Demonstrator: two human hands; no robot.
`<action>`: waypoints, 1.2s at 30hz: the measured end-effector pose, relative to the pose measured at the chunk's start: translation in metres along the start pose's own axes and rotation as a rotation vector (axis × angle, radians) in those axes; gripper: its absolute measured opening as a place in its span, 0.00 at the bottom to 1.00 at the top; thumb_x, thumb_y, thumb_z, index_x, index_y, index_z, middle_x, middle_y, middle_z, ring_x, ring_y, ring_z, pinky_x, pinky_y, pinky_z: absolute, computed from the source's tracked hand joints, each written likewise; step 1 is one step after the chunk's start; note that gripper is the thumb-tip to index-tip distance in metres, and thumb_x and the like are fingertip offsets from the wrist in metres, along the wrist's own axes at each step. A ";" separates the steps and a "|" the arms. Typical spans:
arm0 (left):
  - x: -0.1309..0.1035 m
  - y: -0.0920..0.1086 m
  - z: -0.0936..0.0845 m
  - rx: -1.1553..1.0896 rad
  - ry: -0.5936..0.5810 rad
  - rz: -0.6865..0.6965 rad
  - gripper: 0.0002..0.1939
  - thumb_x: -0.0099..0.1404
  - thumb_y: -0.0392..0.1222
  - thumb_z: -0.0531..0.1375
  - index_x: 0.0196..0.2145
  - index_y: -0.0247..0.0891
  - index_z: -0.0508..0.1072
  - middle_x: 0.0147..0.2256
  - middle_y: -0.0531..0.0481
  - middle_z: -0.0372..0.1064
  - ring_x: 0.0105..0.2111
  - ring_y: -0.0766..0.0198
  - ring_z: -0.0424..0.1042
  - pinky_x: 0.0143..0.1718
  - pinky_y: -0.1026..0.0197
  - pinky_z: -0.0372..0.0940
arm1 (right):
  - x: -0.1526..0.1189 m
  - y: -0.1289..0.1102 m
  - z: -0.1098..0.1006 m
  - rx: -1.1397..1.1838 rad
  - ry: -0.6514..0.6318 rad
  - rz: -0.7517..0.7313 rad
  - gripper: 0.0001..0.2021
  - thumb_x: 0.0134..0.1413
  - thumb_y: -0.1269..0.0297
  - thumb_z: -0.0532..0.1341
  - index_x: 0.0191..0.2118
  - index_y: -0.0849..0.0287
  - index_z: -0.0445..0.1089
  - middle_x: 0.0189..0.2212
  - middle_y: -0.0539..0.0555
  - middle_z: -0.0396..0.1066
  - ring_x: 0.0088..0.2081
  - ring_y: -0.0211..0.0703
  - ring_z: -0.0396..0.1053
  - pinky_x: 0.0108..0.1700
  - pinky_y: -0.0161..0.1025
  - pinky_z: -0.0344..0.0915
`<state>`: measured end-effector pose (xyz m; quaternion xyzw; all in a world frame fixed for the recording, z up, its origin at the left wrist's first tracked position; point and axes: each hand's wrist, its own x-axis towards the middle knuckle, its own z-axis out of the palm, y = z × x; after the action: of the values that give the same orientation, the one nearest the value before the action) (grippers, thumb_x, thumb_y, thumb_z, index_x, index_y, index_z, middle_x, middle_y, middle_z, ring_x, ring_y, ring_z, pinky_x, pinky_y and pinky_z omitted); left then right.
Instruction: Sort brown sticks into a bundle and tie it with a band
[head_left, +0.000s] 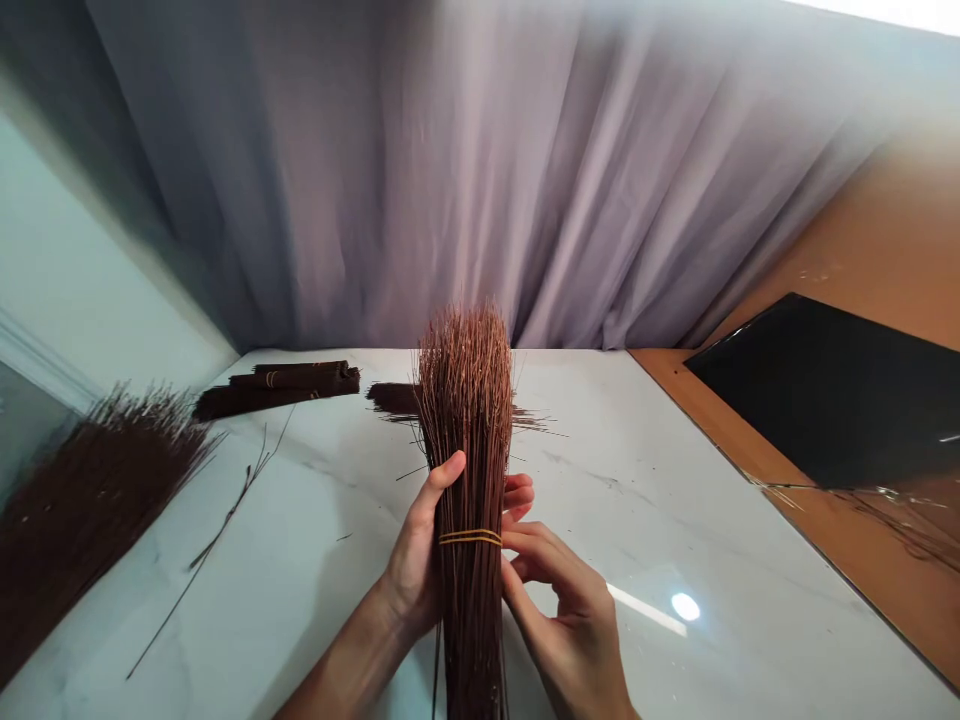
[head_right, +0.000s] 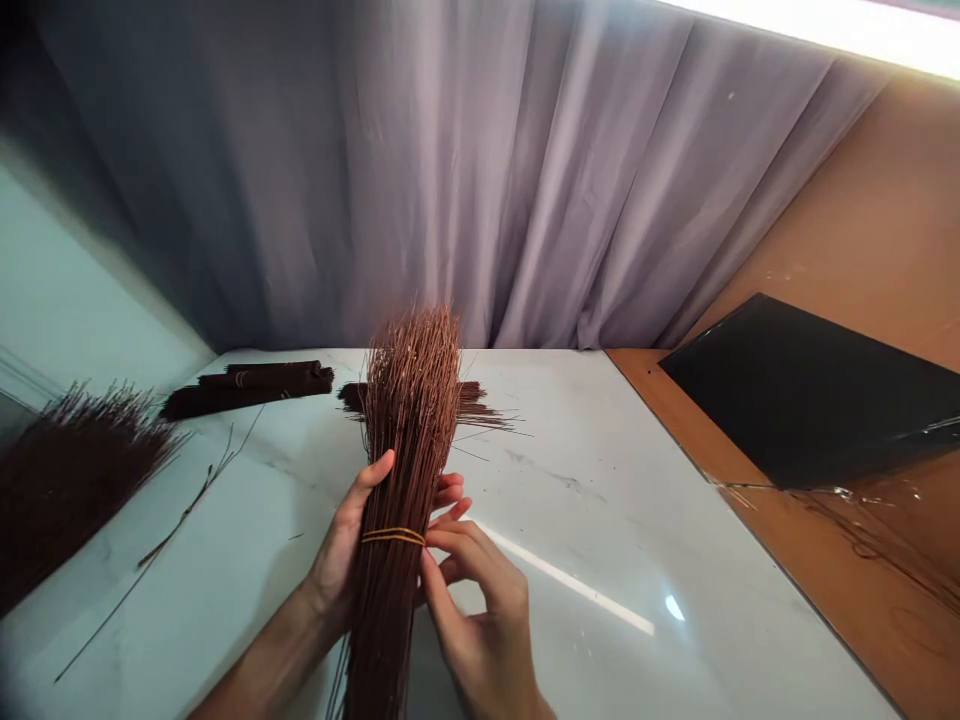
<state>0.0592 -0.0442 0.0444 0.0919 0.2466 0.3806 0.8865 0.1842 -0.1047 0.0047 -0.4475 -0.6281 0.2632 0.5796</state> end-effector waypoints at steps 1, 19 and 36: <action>0.001 0.000 -0.001 -0.014 -0.016 -0.015 0.27 0.69 0.58 0.59 0.41 0.26 0.81 0.40 0.41 0.82 0.45 0.56 0.78 0.60 0.52 0.64 | 0.000 -0.001 0.002 0.017 0.020 0.003 0.07 0.62 0.73 0.62 0.42 0.55 0.74 0.38 0.53 0.76 0.30 0.38 0.74 0.32 0.33 0.72; 0.004 0.001 -0.011 0.029 -0.196 0.001 0.26 0.72 0.53 0.56 0.48 0.25 0.79 0.49 0.38 0.80 0.49 0.54 0.78 0.63 0.51 0.61 | 0.012 0.004 0.000 -0.185 0.152 -0.008 0.06 0.62 0.66 0.62 0.40 0.59 0.77 0.22 0.49 0.72 0.21 0.36 0.68 0.26 0.32 0.67; 0.001 -0.007 -0.006 0.405 0.078 0.374 0.28 0.62 0.58 0.67 0.48 0.31 0.79 0.48 0.36 0.79 0.46 0.49 0.77 0.48 0.53 0.71 | -0.005 0.012 -0.009 -0.517 0.180 -0.325 0.15 0.63 0.75 0.61 0.51 0.50 0.73 0.29 0.49 0.75 0.27 0.38 0.72 0.32 0.34 0.69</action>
<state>0.0614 -0.0479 0.0366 0.2963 0.3305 0.4837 0.7543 0.1962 -0.1052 -0.0066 -0.4952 -0.6835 -0.0419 0.5346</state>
